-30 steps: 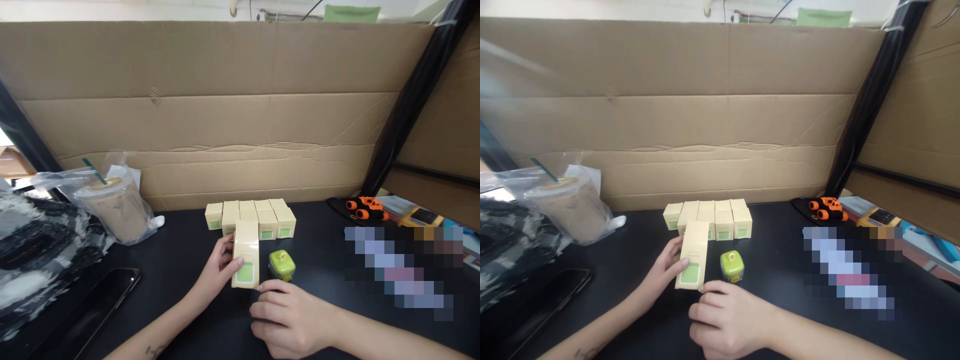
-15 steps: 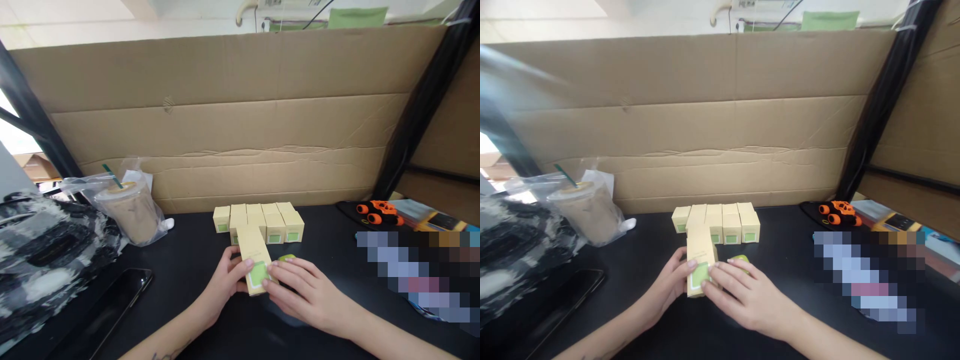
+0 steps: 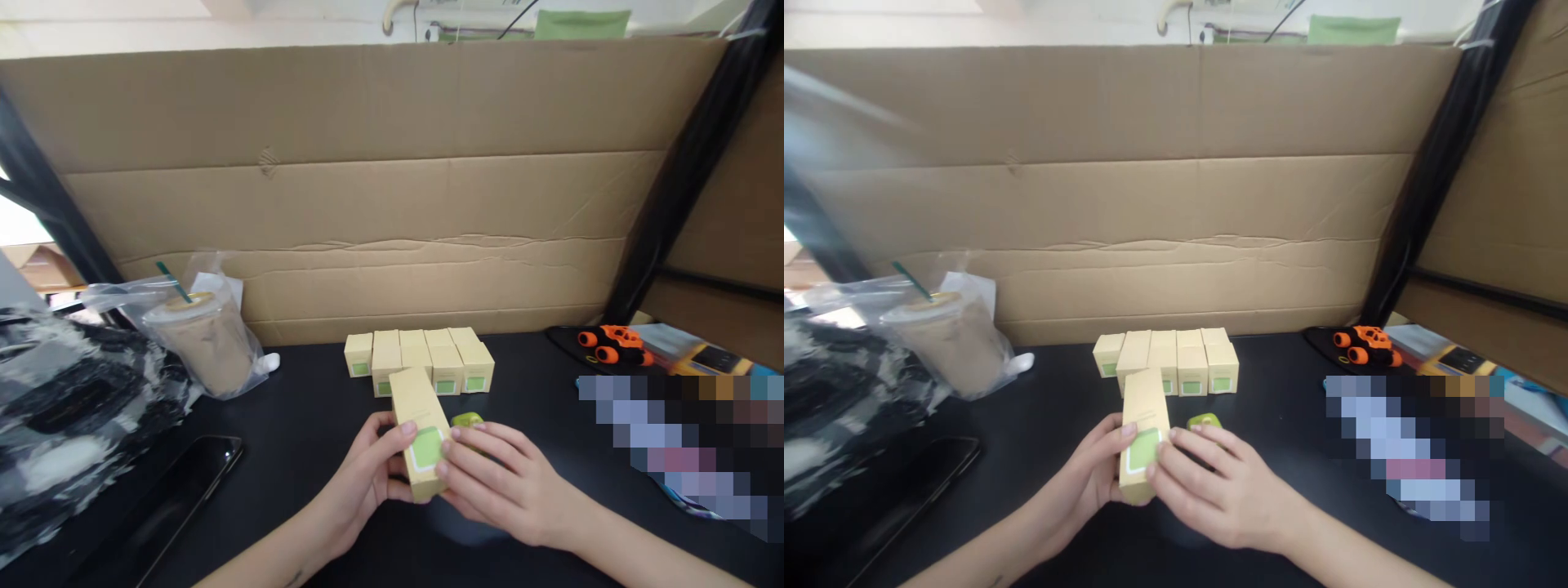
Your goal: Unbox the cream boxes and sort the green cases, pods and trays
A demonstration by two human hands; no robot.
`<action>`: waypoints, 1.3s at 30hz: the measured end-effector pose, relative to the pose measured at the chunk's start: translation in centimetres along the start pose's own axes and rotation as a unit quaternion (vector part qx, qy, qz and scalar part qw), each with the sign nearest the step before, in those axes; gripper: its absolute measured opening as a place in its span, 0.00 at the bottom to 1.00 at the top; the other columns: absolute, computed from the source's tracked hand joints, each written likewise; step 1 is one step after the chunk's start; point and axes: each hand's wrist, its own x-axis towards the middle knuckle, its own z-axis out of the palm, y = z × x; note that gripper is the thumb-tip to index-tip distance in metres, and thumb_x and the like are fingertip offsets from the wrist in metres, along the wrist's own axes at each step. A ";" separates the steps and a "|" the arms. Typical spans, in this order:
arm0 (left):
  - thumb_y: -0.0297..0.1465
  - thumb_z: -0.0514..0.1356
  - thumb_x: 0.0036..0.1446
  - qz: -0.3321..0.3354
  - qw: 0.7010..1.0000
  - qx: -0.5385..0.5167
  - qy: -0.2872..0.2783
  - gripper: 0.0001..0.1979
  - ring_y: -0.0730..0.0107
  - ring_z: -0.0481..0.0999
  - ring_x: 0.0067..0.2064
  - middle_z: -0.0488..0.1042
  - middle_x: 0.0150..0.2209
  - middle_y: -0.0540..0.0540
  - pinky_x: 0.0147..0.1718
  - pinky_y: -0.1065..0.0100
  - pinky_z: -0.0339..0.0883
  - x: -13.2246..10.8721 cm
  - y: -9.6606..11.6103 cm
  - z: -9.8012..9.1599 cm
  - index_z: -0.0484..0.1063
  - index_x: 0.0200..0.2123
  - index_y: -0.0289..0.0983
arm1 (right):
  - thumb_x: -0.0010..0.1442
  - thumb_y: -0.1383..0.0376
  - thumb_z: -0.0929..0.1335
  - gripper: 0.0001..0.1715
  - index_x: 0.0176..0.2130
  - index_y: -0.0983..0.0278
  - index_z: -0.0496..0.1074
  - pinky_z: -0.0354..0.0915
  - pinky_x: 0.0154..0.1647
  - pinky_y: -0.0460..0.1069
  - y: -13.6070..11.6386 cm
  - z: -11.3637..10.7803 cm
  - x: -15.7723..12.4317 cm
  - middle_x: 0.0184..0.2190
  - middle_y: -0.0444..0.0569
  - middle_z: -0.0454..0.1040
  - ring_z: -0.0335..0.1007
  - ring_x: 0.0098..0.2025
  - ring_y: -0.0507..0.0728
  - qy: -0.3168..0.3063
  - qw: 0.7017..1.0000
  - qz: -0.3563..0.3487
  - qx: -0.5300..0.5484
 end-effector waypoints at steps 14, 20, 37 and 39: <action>0.38 0.65 0.50 0.022 0.999 -0.028 -0.005 0.19 0.62 0.77 0.37 0.75 0.40 0.41 0.30 0.65 0.72 0.0 0.8 0.0 0.65 0.42 0.35 | 0.61 0.73 0.64 0.13 0.34 0.58 0.75 0.64 0.56 0.47 -0.2 -0.9 0.8 0.29 0.39 0.78 0.72 0.35 0.48 0.032 0.999 -0.039 -0.018; 0.37 0.59 0.56 0.046 0.998 -0.043 -0.027 0.18 0.59 0.75 0.43 0.76 0.43 0.37 0.43 0.60 0.69 0.6 1.5 -0.4 0.70 0.46 0.32 | 0.58 0.67 0.68 0.02 0.35 0.61 0.73 0.68 0.49 0.50 -0.8 -0.9 0.9 0.33 0.44 0.79 0.74 0.38 0.52 0.020 0.999 0.008 0.026; 0.32 0.70 0.44 0.082 0.994 -0.017 -0.075 0.27 0.50 0.72 0.51 0.74 0.48 0.35 0.51 0.55 0.63 0.6 -0.4 -0.2 0.68 0.47 0.31 | 0.57 0.68 0.66 0.15 0.44 0.60 0.61 0.68 0.23 0.44 -1.0 -0.4 -0.2 0.27 0.41 0.70 0.69 0.23 0.50 -0.061 0.892 0.346 0.284; 0.34 0.69 0.47 0.086 0.994 -0.019 -0.071 0.25 0.50 0.72 0.52 0.73 0.50 0.34 0.51 0.56 0.63 0.7 -0.4 -0.3 0.68 0.46 0.31 | 0.58 0.71 0.64 0.17 0.47 0.59 0.58 0.69 0.25 0.45 -1.1 -0.6 -0.3 0.31 0.43 0.71 0.71 0.25 0.50 -0.047 0.880 0.356 0.312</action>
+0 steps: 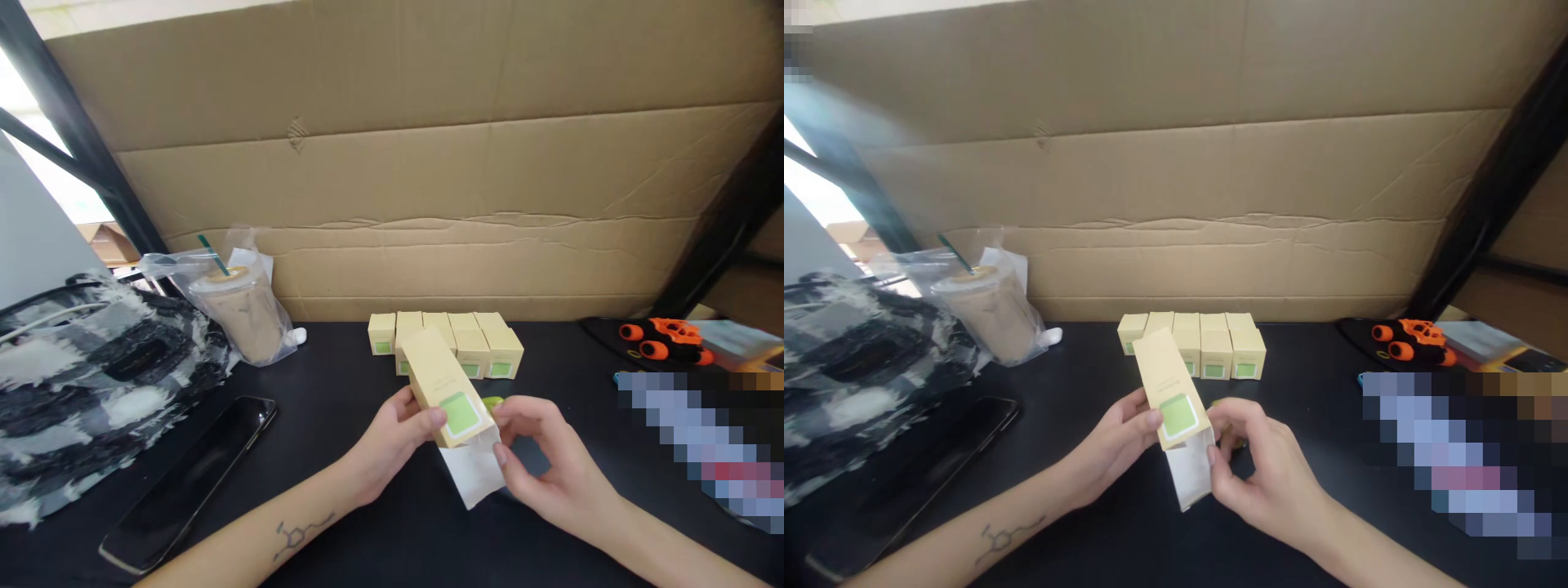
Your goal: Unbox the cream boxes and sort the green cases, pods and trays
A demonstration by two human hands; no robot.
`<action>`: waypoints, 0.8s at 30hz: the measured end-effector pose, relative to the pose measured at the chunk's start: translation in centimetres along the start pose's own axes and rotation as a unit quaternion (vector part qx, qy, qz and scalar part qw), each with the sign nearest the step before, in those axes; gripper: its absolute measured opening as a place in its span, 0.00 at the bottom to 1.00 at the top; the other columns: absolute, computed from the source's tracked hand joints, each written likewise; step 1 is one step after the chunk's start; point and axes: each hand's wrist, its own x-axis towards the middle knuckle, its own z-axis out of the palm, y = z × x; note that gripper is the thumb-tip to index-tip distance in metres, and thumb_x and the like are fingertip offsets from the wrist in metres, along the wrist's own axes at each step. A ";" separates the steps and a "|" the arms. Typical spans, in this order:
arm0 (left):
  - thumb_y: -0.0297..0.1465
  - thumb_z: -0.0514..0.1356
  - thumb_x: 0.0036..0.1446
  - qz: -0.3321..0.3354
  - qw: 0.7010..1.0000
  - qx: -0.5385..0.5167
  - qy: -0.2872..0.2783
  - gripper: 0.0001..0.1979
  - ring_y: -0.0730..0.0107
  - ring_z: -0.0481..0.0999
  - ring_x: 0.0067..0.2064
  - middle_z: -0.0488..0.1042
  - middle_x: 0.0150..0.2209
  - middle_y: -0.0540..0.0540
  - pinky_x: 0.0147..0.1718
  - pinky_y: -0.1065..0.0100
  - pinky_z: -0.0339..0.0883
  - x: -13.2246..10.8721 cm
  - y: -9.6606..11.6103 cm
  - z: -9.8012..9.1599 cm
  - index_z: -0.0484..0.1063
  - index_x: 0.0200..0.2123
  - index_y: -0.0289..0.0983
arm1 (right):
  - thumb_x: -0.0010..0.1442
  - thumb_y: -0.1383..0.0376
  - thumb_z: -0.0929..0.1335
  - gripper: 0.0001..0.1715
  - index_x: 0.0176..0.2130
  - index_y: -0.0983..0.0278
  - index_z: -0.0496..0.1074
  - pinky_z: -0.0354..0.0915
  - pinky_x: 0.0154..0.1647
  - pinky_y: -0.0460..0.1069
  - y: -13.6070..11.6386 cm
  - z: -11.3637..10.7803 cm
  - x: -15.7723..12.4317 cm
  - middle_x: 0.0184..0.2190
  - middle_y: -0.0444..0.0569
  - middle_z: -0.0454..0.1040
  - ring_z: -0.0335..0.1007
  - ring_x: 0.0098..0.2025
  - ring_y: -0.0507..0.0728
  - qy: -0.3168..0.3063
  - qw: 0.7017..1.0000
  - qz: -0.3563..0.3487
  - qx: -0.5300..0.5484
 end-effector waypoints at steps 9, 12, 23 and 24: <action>0.37 0.65 0.53 0.005 0.998 0.035 0.053 0.21 0.55 0.73 0.50 0.73 0.50 0.38 0.47 0.58 0.67 0.1 0.0 -0.4 0.65 0.48 0.35 | 0.61 0.74 0.58 0.18 0.47 0.56 0.62 0.67 0.27 0.47 -0.5 -0.5 0.2 0.29 0.43 0.70 0.70 0.28 0.52 -0.106 0.993 -0.029 -0.033; 0.37 0.66 0.51 0.022 0.996 0.054 0.073 0.23 0.55 0.72 0.51 0.73 0.50 0.38 0.47 0.58 0.67 0.0 -0.1 -0.2 0.63 0.47 0.35 | 0.60 0.73 0.61 0.16 0.45 0.56 0.65 0.67 0.28 0.48 -0.7 -0.2 0.4 0.34 0.46 0.69 0.70 0.28 0.52 -0.115 0.990 -0.033 -0.075; 0.31 0.69 0.46 0.032 0.999 0.042 -0.009 0.22 0.60 0.74 0.49 0.77 0.45 0.44 0.47 0.62 0.66 -0.7 0.5 0.6 0.67 0.45 0.38 | 0.61 0.68 0.65 0.07 0.36 0.56 0.71 0.69 0.37 0.47 -0.9 0.4 0.3 0.38 0.46 0.62 0.67 0.38 0.53 -0.085 0.995 0.045 0.026; 0.31 0.68 0.48 0.035 0.998 0.052 -0.003 0.20 0.60 0.75 0.49 0.77 0.46 0.43 0.47 0.63 0.66 -0.5 0.6 0.6 0.69 0.45 0.37 | 0.61 0.68 0.65 0.07 0.37 0.56 0.71 0.69 0.38 0.47 -0.9 0.4 0.3 0.39 0.47 0.61 0.67 0.39 0.53 -0.089 0.995 0.042 0.028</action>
